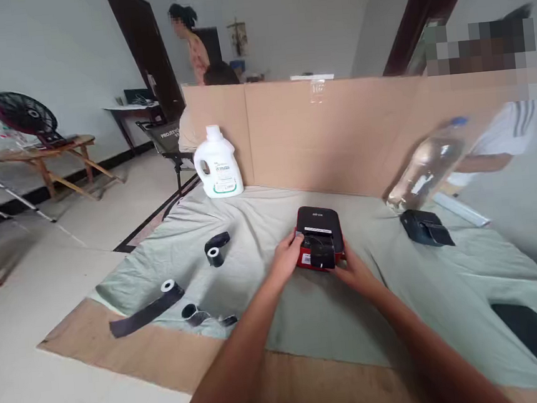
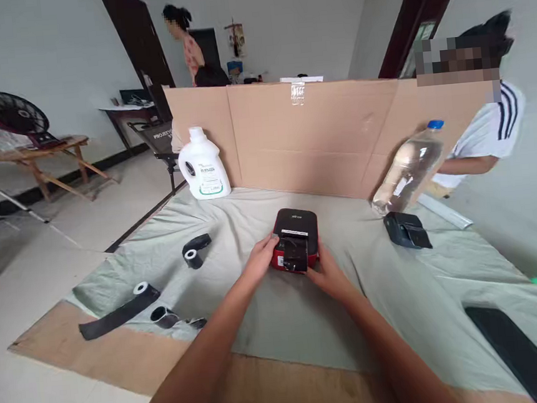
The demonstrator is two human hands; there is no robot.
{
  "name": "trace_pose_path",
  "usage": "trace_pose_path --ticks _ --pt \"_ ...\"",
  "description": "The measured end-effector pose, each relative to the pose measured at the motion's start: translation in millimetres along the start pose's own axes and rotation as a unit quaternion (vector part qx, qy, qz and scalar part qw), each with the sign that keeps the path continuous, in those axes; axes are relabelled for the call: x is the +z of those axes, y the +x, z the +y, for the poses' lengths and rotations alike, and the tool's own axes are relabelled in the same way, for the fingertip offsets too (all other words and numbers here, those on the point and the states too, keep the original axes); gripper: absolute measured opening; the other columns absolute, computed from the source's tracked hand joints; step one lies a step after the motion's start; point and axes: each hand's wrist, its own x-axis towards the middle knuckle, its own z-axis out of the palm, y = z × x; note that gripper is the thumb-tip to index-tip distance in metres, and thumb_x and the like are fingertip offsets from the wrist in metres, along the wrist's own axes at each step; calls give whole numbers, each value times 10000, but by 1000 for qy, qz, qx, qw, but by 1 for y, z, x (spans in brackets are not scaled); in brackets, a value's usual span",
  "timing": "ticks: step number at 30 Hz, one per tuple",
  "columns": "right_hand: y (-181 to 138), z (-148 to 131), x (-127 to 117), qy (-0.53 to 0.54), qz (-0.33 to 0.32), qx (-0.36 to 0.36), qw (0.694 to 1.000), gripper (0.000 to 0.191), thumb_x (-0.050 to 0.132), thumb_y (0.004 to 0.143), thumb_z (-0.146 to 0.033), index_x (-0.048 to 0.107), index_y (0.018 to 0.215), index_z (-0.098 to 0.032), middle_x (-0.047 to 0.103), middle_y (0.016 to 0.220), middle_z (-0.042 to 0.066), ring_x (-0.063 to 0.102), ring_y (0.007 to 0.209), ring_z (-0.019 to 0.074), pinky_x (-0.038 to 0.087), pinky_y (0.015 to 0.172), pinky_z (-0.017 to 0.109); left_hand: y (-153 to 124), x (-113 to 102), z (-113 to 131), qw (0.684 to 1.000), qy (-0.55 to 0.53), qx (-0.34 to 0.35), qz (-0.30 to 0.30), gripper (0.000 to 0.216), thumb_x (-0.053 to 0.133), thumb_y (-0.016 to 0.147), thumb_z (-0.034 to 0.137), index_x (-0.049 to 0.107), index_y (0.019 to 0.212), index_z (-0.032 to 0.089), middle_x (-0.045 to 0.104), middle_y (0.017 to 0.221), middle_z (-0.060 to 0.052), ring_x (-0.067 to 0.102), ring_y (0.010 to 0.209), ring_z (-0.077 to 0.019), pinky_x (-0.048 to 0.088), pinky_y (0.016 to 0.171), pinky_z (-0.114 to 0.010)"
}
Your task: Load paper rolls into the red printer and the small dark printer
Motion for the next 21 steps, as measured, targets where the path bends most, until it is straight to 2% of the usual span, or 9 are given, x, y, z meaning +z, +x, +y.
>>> trace_pose_path --ticks 3,6,9,12,16,18,21 --pt "27 -23 8 -7 -24 -28 999 727 711 814 -420 404 1440 -217 644 1273 134 656 1049 290 561 892 455 5 -23 25 1000 -13 -7 19 408 595 812 402 759 1112 180 762 1133 -74 689 1082 -267 512 974 -356" --pt "61 -50 28 5 -50 -38 998 726 734 795 -380 420 1434 -238 669 1221 100 662 972 254 562 863 431 7 -65 59 999 -21 -6 43 368 618 784 386 770 1039 169 781 1010 -75 716 932 -246 546 872 -343" --pt "101 -74 67 33 -66 -34 997 721 750 789 -365 440 1435 -278 675 1212 69 661 977 242 557 861 415 14 -120 91 995 2 4 101 325 648 761 409 762 912 145 772 882 -77 699 781 -207 555 753 -310" --pt "142 -88 118 76 -73 -48 993 751 760 778 -357 430 1448 -277 677 1224 70 661 1034 259 565 852 405 36 -173 108 985 37 6 167 316 683 731 431 729 835 136 742 778 -70 669 693 -189 544 665 -288" --pt "191 -86 181 134 -56 -73 987 773 768 737 -277 437 1434 -262 658 1297 69 639 1149 279 529 977 444 78 -223 105 972 56 -35 227 249 652 752 391 689 810 151 714 724 -57 640 616 -168 515 587 -260" --pt "211 -78 204 140 -47 -72 986 772 776 703 -234 462 1408 -254 644 1329 68 620 1196 287 482 1049 471 97 -239 97 968 63 -44 240 216 622 764 367 662 762 155 697 689 -60 619 571 -164 499 551 -261" --pt "232 -62 226 140 -51 -65 987 739 775 669 -196 502 1354 -237 644 1330 61 610 1209 288 461 1076 484 120 -252 79 965 69 -48 249 202 595 770 348 632 713 158 693 683 -74 621 567 -176 505 553 -276"
